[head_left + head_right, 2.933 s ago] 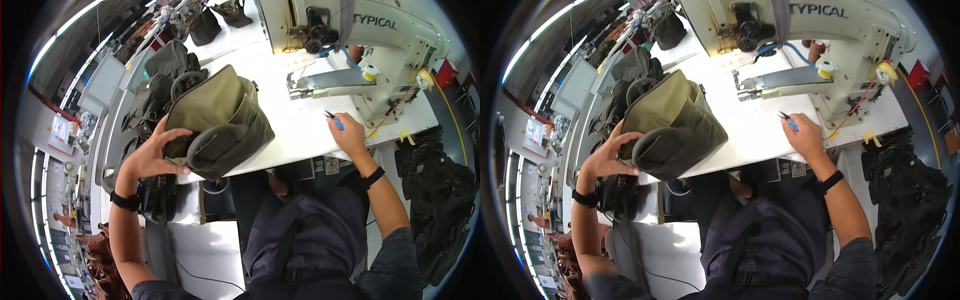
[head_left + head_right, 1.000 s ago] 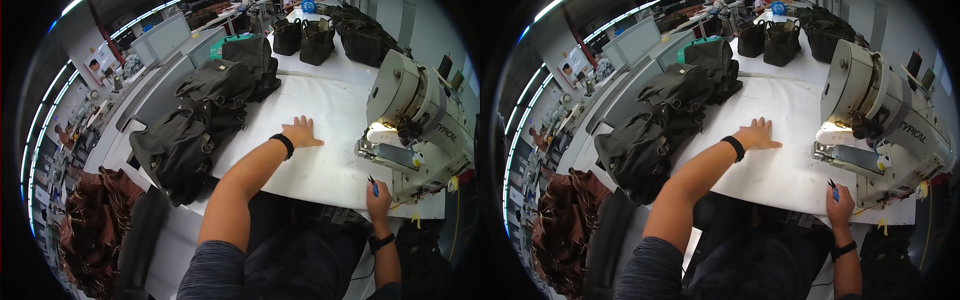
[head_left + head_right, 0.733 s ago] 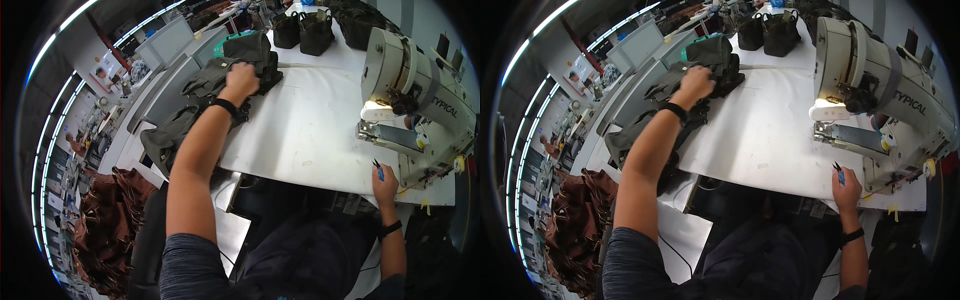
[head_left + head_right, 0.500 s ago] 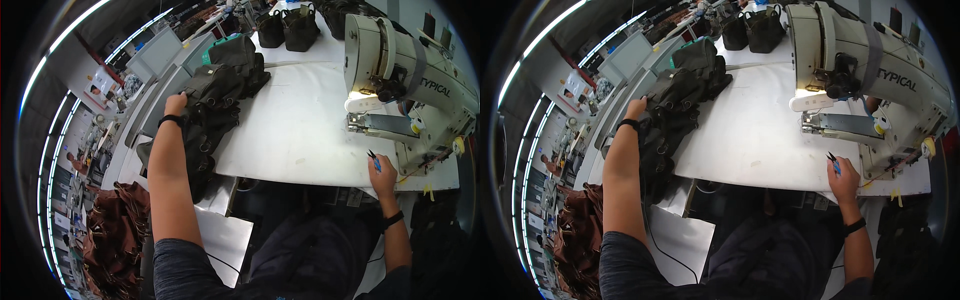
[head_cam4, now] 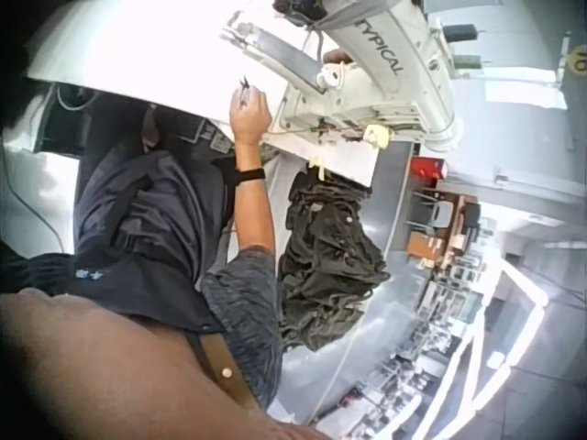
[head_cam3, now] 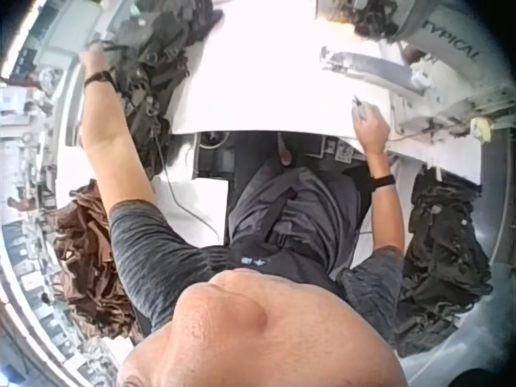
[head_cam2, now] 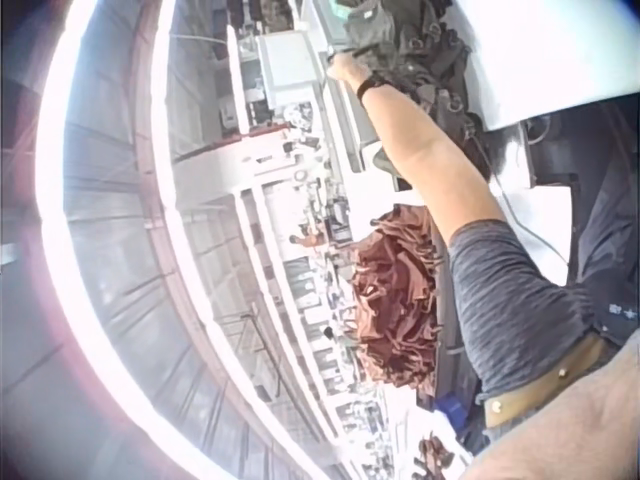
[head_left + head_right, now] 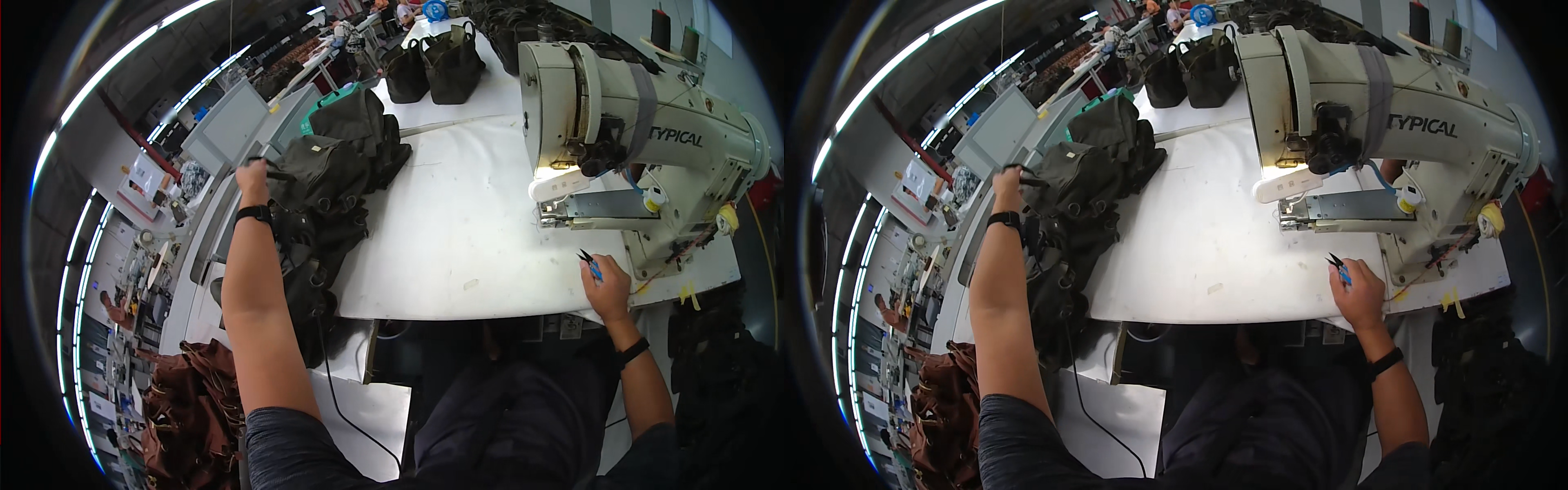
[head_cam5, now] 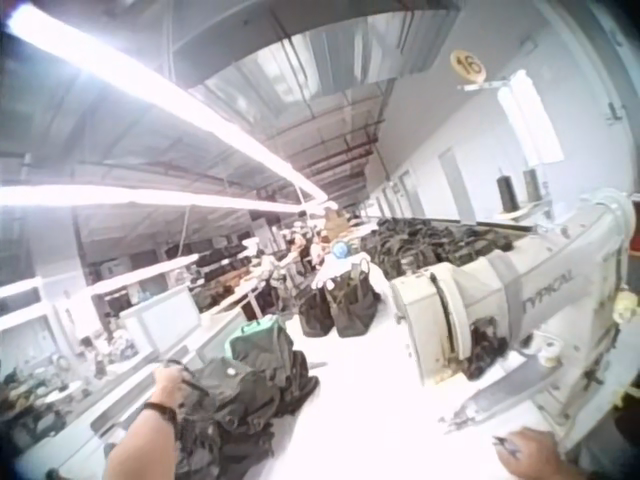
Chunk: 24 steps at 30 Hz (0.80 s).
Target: The person operates an industrial sewing machine to stitch a zipper onto a green canvas bag. They guide the bag under the needle, align the zipper tape, and sew along the edge. The person also uses scissors to cut threads and handles a metal D-ring attached to the bag.
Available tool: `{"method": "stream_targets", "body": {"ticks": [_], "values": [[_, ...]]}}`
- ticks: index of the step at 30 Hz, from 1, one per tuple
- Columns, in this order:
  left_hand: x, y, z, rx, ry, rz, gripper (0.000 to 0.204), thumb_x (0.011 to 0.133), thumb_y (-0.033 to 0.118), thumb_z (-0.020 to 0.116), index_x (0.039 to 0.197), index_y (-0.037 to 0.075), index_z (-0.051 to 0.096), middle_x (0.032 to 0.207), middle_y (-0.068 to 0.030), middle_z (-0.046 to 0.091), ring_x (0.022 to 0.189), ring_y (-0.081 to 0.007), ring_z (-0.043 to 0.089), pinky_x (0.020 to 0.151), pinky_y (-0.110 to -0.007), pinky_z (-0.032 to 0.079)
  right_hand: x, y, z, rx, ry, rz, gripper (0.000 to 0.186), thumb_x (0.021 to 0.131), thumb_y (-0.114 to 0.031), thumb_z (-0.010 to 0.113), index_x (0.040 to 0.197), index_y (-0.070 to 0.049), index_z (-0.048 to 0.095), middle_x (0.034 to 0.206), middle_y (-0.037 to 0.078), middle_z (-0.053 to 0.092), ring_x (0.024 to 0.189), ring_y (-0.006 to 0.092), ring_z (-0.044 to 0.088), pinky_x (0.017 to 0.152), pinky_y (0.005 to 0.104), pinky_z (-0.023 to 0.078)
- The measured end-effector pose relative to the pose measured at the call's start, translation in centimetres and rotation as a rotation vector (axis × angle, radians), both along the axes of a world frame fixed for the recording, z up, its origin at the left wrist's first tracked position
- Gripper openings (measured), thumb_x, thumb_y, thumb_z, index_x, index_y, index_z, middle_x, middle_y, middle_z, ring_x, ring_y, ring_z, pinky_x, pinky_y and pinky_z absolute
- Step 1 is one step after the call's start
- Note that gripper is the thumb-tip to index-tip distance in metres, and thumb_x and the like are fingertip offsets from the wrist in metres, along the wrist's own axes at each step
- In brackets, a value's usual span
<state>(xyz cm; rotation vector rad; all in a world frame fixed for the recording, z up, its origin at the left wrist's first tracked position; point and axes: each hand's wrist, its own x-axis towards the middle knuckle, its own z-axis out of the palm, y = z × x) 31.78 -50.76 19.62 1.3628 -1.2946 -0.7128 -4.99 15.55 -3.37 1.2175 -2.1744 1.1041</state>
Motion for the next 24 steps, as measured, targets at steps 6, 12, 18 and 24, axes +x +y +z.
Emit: {"method": "stream_targets", "body": {"ticks": [6, 12, 18, 24], "values": [[-11.2, 15.2, 4.1, -0.540, 0.000, -0.764, 0.022, 0.104, 0.019, 0.065, 0.113, 0.000, 0.061, 0.094, -0.0112, 0.074, 0.075, -0.0159, 0.073, 0.066, -0.028, 0.055, 0.3, 0.2, 0.4, -0.027, 0.018, 0.007, 0.018, 0.091, -0.019, 0.078, 0.098, -0.005, 0.070, 0.083, 0.011, 0.067, 0.071, 0.0335, 0.068, 0.063, 0.0411, 0.054], [-11.2, 31.3, -3.9, -0.702, -0.688, -0.734, 0.045, 0.104, 0.037, 0.067, 0.105, -0.008, 0.064, 0.083, -0.0268, 0.069, 0.080, -0.0443, 0.070, 0.069, -0.045, 0.053, 0.2, -0.2, -0.3, -0.029, 0.021, -0.008, 0.018, 0.090, -0.021, 0.079, 0.092, -0.007, 0.068, 0.083, 0.010, 0.067, 0.073, 0.0350, 0.068, 0.064, 0.0429, 0.055], [-6.4, 41.2, -15.2, -0.761, -0.887, -0.980, 0.031, 0.092, 0.026, 0.081, 0.104, 0.003, 0.064, 0.091, -0.0206, 0.070, 0.084, -0.0430, 0.068, 0.071, -0.050, 0.052, -0.2, -0.6, -1.2, -0.006, 0.057, -0.088, 0.024, 0.092, -0.029, 0.078, 0.100, -0.007, 0.071, 0.087, 0.011, 0.070, 0.076, 0.0358, 0.070, 0.068, 0.0431, 0.056], [-1.4, 45.5, -20.1, -0.509, -0.830, -1.036, 0.039, 0.081, 0.024, 0.091, 0.109, 0.001, 0.074, 0.101, -0.0173, 0.075, 0.093, -0.0383, 0.072, 0.083, -0.043, 0.056, -4.2, -1.3, -1.7, 0.117, 0.073, -0.231, 0.034, 0.092, -0.035, 0.075, 0.108, -0.006, 0.071, 0.099, 0.013, 0.070, 0.091, 0.0381, 0.068, 0.081, 0.0506, 0.054]]}}
